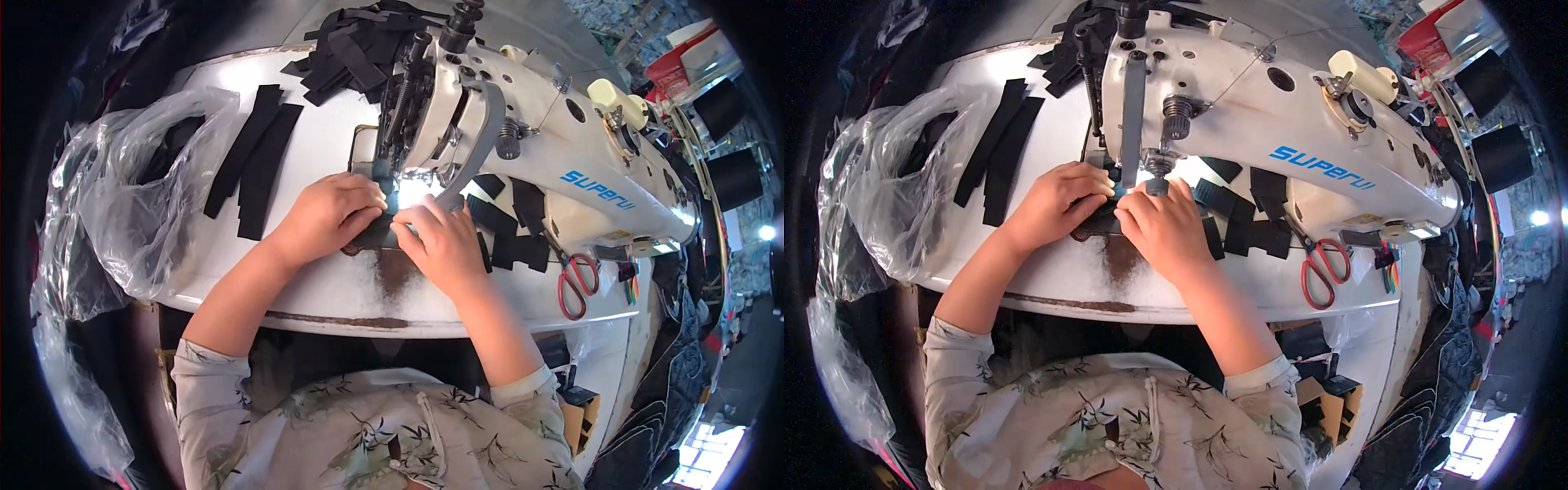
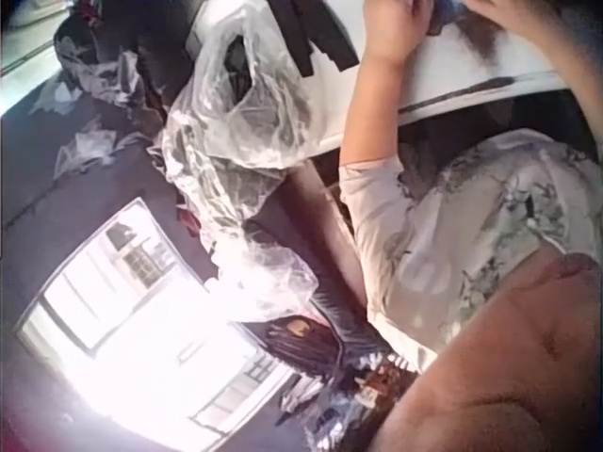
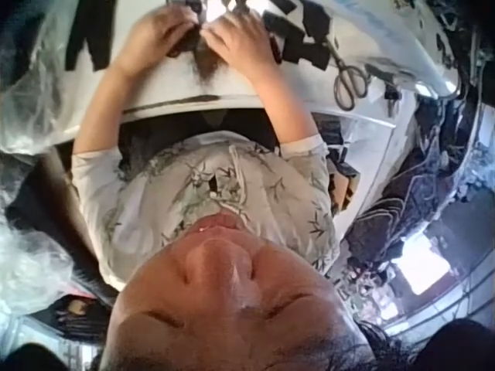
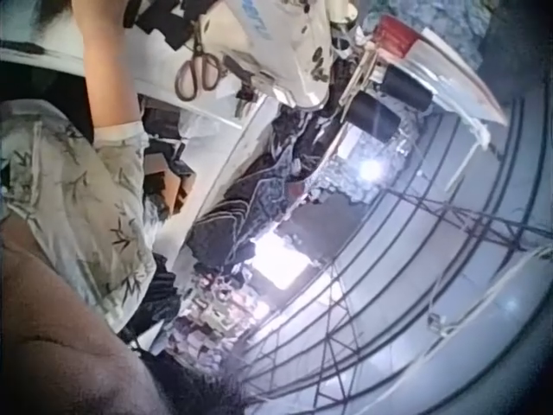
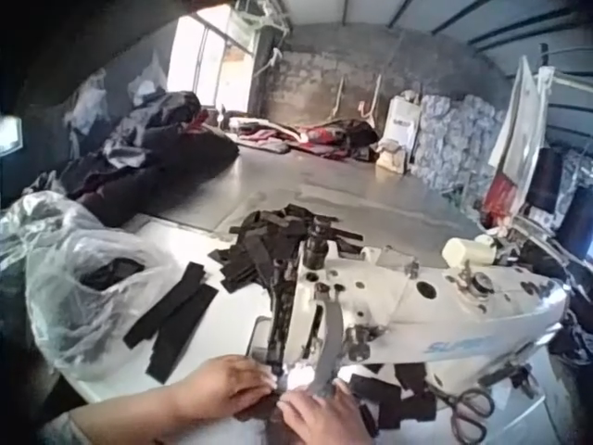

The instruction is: Operate an industrial sewing machine to sew fabric strips.

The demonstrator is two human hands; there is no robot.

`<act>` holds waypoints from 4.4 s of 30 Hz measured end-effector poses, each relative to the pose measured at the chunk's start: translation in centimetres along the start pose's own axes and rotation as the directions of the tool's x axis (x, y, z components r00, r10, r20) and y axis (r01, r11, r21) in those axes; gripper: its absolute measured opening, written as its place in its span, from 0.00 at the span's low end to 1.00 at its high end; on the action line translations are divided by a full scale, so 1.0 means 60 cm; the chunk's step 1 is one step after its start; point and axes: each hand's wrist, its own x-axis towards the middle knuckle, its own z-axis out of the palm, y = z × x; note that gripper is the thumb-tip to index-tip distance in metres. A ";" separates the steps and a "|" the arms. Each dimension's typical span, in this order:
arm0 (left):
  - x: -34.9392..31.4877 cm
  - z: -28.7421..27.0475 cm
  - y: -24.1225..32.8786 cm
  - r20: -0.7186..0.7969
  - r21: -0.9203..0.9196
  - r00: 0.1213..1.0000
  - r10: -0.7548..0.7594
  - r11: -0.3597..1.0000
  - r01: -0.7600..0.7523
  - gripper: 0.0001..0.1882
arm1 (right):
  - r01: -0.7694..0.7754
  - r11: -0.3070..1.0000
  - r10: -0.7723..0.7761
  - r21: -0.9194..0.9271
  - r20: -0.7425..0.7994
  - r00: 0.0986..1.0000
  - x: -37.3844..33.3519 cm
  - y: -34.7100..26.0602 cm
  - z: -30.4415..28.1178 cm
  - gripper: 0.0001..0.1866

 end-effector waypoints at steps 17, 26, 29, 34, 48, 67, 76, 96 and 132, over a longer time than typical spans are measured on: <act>-0.003 0.022 0.027 0.009 0.355 0.996 0.086 0.931 -0.084 0.11 | -0.421 0.896 0.382 0.142 0.236 0.894 0.019 -0.007 0.015 0.09; -0.003 0.006 0.025 0.065 0.367 0.998 0.010 0.930 -0.033 0.13 | -0.413 0.896 0.380 0.163 0.202 0.903 0.022 -0.007 0.007 0.09; -0.002 0.000 0.019 0.045 0.293 0.984 0.170 0.940 -0.176 0.13 | -0.390 0.884 0.355 0.258 0.172 0.919 0.013 0.000 0.015 0.09; -0.003 0.000 0.021 0.038 0.150 0.996 0.075 0.985 -0.080 0.12 | -0.432 0.862 0.380 0.264 0.226 0.897 0.015 -0.005 0.008 0.09; 0.006 0.014 0.027 0.044 -0.023 0.986 -0.161 0.986 0.162 0.10 | -0.186 0.963 0.147 0.195 0.198 0.969 0.008 0.006 -0.001 0.07; 0.001 -0.027 0.005 0.277 -0.345 0.933 -0.228 0.883 0.319 0.12 | -0.126 0.984 0.103 0.126 0.171 0.980 -0.001 0.013 -0.007 0.05; 0.000 -0.022 0.003 0.135 -0.084 0.991 -0.007 0.996 0.018 0.10 | -0.057 0.998 0.052 0.029 0.155 0.987 -0.003 0.014 -0.019 0.06; 0.006 0.008 0.003 0.050 0.476 0.993 0.107 0.872 -0.118 0.15 | -0.202 0.978 0.209 -0.050 0.216 0.954 -0.003 0.005 -0.003 0.19; 0.002 -0.002 0.020 0.177 0.400 0.983 0.048 0.909 -0.116 0.22 | -0.210 0.975 0.221 -0.071 0.219 0.950 -0.003 0.010 -0.004 0.17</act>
